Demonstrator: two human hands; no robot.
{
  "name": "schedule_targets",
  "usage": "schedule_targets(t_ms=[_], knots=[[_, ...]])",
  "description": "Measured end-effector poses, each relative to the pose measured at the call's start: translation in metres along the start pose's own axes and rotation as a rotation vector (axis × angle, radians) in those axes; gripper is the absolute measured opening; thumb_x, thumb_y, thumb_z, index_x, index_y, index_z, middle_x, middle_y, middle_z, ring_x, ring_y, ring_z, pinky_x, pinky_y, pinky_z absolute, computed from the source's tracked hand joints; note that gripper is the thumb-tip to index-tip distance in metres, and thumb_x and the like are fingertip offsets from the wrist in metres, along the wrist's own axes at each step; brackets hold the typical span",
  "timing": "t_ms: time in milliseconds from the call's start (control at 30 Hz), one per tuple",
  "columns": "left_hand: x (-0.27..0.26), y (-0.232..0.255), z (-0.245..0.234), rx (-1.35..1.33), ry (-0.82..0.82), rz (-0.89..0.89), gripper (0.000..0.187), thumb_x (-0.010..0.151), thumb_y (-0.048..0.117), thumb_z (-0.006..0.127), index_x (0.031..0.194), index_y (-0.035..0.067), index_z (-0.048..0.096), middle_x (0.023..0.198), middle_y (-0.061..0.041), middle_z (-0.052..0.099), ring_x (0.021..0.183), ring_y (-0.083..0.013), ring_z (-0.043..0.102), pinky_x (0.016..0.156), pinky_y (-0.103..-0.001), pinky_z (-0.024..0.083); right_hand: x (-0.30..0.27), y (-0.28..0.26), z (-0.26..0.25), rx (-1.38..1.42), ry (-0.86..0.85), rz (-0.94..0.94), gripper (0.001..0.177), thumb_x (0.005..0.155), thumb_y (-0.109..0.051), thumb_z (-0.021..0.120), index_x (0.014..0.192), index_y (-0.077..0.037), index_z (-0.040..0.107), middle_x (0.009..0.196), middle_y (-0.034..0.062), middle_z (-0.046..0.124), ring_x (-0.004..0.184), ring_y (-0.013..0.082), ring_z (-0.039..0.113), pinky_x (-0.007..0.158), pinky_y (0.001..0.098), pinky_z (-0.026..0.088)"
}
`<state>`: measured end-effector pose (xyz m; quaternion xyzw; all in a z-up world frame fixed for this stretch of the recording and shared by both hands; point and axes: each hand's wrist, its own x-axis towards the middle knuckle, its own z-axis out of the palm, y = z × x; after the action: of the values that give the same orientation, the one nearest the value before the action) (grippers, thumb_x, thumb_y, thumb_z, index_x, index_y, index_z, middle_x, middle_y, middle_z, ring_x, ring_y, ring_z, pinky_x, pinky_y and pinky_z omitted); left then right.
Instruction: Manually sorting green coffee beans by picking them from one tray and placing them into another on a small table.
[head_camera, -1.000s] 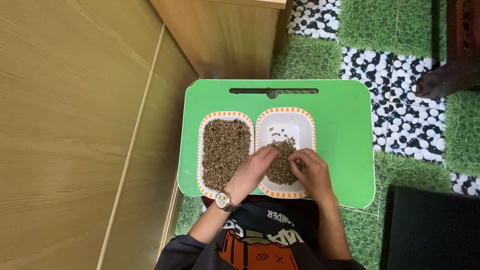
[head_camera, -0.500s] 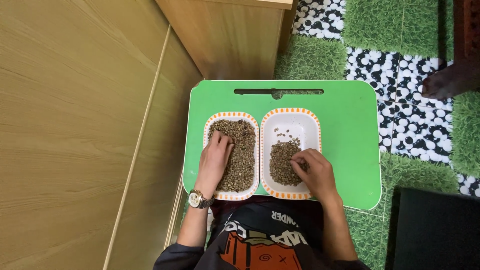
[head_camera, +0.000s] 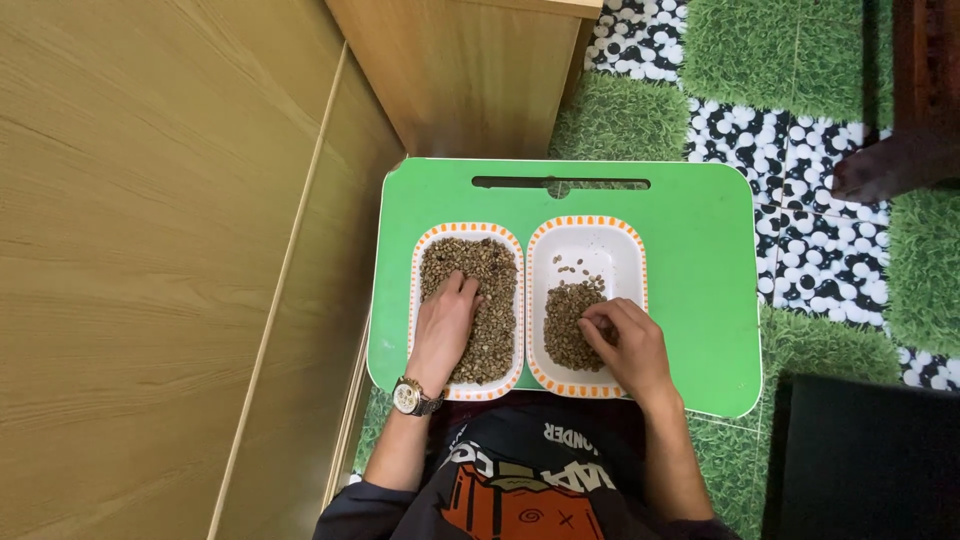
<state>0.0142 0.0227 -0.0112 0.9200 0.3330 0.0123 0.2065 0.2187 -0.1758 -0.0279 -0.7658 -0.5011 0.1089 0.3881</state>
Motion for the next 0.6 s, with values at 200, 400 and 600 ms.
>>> schedule_targets(t_ms=[200, 400, 600], knots=[[-0.004, 0.001, -0.007, 0.014, 0.034, 0.031, 0.017, 0.105, 0.017, 0.052, 0.101, 0.007, 0.065, 0.094, -0.007, 0.056, 0.082, -0.0269, 0.067, 0.066, -0.037, 0.055, -0.001, 0.0, 0.003, 0.007, -0.011, 0.016, 0.006, 0.09, -0.016, 0.079, 0.094, -0.015, 0.075, 0.075, 0.0004, 0.072, 0.076, 0.0197, 0.071, 0.073, 0.0328, 0.058], [-0.01, 0.002, -0.01, -0.081, 0.134, 0.081, 0.018, 0.105, 0.019, 0.051, 0.103, 0.01, 0.067, 0.084, -0.005, 0.054, 0.08, -0.0324, 0.067, 0.069, -0.042, 0.056, 0.003, -0.013, 0.003, 0.032, -0.01, -0.029, 0.006, 0.09, -0.014, 0.078, 0.094, -0.013, 0.075, 0.076, 0.0031, 0.071, 0.075, 0.0226, 0.071, 0.073, 0.0345, 0.058], [-0.011, 0.0, -0.004, -0.09, 0.196, 0.1, 0.017, 0.106, 0.019, 0.052, 0.106, 0.012, 0.068, 0.08, -0.004, 0.055, 0.078, -0.0305, 0.068, 0.07, -0.04, 0.056, 0.003, -0.015, 0.007, 0.052, -0.018, -0.034, 0.005, 0.09, -0.014, 0.078, 0.093, -0.012, 0.074, 0.075, 0.0027, 0.071, 0.075, 0.0214, 0.07, 0.072, 0.0337, 0.058]])
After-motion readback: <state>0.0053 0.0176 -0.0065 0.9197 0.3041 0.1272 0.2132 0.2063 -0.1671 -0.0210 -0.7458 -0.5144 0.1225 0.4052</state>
